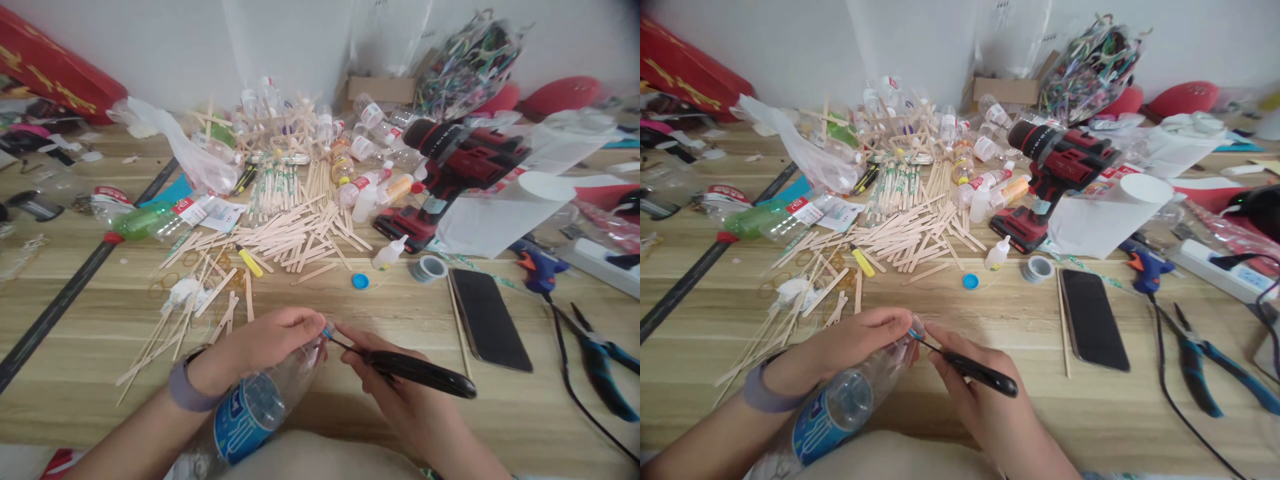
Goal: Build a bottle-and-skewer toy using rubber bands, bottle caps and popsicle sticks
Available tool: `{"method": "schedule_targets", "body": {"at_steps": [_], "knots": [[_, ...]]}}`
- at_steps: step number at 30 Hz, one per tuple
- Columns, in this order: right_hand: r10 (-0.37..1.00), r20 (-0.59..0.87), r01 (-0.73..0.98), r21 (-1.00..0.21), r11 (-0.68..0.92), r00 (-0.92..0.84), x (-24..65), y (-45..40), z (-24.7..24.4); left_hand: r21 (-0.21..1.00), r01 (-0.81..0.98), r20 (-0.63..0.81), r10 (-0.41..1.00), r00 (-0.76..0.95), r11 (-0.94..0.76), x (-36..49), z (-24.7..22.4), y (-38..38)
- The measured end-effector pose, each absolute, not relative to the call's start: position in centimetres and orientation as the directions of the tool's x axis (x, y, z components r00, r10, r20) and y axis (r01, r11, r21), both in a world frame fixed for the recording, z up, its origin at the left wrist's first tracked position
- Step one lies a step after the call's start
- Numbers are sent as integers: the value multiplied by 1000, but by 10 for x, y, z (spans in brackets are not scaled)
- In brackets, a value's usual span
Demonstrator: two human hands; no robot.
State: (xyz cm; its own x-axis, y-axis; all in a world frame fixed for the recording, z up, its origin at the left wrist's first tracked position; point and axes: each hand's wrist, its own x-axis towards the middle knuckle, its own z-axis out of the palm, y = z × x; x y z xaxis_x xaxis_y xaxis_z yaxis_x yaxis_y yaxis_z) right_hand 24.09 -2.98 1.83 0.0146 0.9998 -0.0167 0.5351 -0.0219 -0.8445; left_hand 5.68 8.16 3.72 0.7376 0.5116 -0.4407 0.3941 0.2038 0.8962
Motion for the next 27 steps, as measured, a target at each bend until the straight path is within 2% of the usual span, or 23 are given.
{"method": "schedule_targets", "body": {"at_steps": [15,27], "knots": [[998,50,506,-862,27,33,241,-35,13,884,446,-451,503,737,139,59,35,82],[998,51,477,-879,25,43,240,-37,6,886,450,-439,509,741,109,60,37,82]]}}
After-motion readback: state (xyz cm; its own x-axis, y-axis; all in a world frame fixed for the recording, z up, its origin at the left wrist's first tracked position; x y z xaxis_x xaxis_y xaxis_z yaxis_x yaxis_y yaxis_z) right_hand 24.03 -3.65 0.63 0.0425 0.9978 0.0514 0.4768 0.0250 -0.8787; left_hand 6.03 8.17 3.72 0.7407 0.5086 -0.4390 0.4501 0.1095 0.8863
